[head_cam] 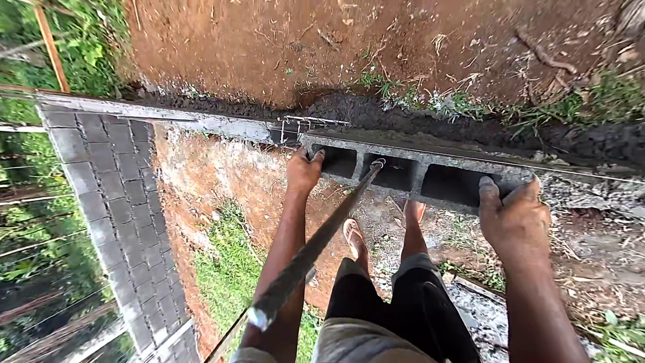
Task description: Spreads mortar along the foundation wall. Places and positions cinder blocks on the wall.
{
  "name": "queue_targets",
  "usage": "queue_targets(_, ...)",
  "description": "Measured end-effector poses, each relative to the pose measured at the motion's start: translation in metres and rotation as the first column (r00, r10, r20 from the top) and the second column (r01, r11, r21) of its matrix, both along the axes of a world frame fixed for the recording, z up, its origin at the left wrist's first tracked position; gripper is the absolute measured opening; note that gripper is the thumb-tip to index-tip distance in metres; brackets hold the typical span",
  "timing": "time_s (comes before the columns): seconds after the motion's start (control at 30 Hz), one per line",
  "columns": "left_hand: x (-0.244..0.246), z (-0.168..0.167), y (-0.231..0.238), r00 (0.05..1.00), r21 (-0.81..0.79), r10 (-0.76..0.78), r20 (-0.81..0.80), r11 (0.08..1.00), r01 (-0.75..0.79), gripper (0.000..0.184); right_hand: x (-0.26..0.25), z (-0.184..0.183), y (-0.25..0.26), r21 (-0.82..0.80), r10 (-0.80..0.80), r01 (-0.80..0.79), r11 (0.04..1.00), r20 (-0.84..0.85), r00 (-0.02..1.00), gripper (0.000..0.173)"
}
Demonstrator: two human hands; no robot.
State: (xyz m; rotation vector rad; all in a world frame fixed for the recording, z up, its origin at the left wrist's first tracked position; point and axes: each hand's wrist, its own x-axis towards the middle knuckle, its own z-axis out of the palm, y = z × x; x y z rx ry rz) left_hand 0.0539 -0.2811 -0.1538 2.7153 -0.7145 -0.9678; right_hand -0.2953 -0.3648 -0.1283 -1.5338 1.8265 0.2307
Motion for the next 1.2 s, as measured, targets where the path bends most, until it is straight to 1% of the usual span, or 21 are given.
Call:
queue_targets(0.13,-0.006,0.006,0.003,0.999,0.011,-0.051,0.009,0.999,0.051,0.038,-0.029,0.022,-0.003,0.019,0.134,-0.134,0.991,-0.012,0.991,0.064)
queue_targets(0.2,0.0,-0.001,-0.001,0.999,0.033,-0.035,0.019,0.999,0.035,0.038,-0.038,0.054,-0.001,-0.141,0.105,-0.102,0.985,0.016,0.994,0.056)
queue_targets(0.27,0.002,-0.005,0.0,0.999,0.032,-0.038,0.036,0.999,0.037,0.039,-0.034,0.074,0.001,-0.387,0.053,0.046,0.921,0.242,0.969,0.043)
queue_targets(0.3,0.004,-0.006,0.001,0.998,0.028,-0.043,0.035,0.999,0.042,0.039,-0.025,0.073,-0.001,-0.447,0.048,0.181,0.876,0.455,0.889,0.035)
queue_targets(0.33,0.005,-0.008,0.002,0.998,0.027,-0.049,0.033,0.998,0.048,0.04,-0.01,0.067,-0.006,-0.41,0.046,0.342,0.845,0.694,0.718,0.027)
queue_targets(0.37,0.006,-0.01,0.003,0.998,0.024,-0.057,0.028,0.998,0.056,0.04,0.009,0.063,-0.011,-0.259,0.012,0.469,0.844,0.885,0.466,0.029)
queue_targets(0.4,0.007,-0.012,0.005,0.997,0.011,-0.066,0.029,0.998,0.066,0.04,0.029,0.063,-0.015,-0.085,-0.035,0.516,0.852,0.975,0.217,0.036)
queue_targets(0.43,0.007,-0.013,0.005,0.997,-0.003,-0.07,0.029,0.998,0.07,0.039,0.045,0.068,-0.019,0.028,-0.047,0.5,0.865,0.999,0.025,0.04)
queue_targets(0.47,0.007,-0.012,0.004,0.997,-0.013,-0.067,0.026,0.998,0.068,0.039,0.06,0.075,-0.023,0.073,-0.028,0.455,0.888,0.994,-0.106,0.041)
queue_targets(0.5,0.007,-0.012,0.004,0.998,-0.018,-0.062,0.027,0.998,0.062,0.039,0.073,0.085,-0.027,0.076,0.007,0.413,0.907,0.98,-0.197,0.041)
queue_targets(0.57,0.007,-0.01,0.005,0.998,-0.008,-0.05,0.027,0.999,0.051,0.04,0.098,0.1,-0.031,0.021,0.091,0.362,0.932,0.953,-0.29,0.04)
queue_targets(0.63,0.005,-0.006,0.004,0.998,0.016,-0.056,0.029,0.998,0.056,0.042,0.12,0.092,-0.037,-0.034,0.141,0.358,0.933,0.95,-0.278,0.037)
queue_targets(0.67,0.004,-0.006,0.003,0.998,0.023,-0.057,0.033,0.998,0.056,0.042,0.129,0.075,-0.04,-0.055,0.147,0.36,0.931,0.961,-0.234,0.037)
queue_targets(0.8,0.003,-0.006,0.003,0.998,0.029,-0.048,0.045,0.998,0.047,0.041,0.145,-0.028,-0.039,-0.102,0.081,0.312,0.945,0.993,0.08,0.038)
queue_targets(0.83,0.003,-0.005,0.001,0.998,0.033,-0.049,0.046,0.998,0.047,0.04,0.145,-0.029,-0.039,-0.093,0.067,0.299,0.95,0.993,0.095,0.038)
queue_targets(0.97,0.002,-0.004,0.0,0.998,0.048,-0.055,0.039,0.997,0.053,0.041,0.138,0.04,-0.041,-0.099,0.139,0.282,0.954,0.982,-0.127,0.036)
queue_targets(1.03,0.002,-0.005,0.0,0.998,0.023,-0.044,0.043,0.999,0.043,0.04,0.138,0.051,-0.04,-0.143,0.198,0.292,0.946,0.966,-0.169,0.036)
queue_targets(1.07,0.003,-0.005,0.0,0.998,0.018,-0.043,0.049,0.999,0.042,0.04,0.14,0.039,-0.039,-0.176,0.222,0.291,0.94,0.965,-0.136,0.036)
queue_targets(1.13,0.002,-0.006,0.003,0.998,0.018,-0.038,0.045,0.999,0.038,0.04,0.144,-0.008,-0.034,-0.253,0.247,0.274,0.928,0.967,0.054,0.036)
queue_targets(1.17,0.0,-0.006,0.004,0.999,0.015,-0.037,0.039,0.999,0.036,0.039,0.142,-0.02,-0.03,-0.283,0.253,0.25,0.926,0.957,0.146,0.037)
queue_targets(1.2,0.002,-0.005,-0.001,0.999,0.004,-0.036,0.038,0.999,0.036,0.038,0.144,-0.016,-0.034,-0.313,0.275,0.233,0.921,0.944,0.183,0.037)
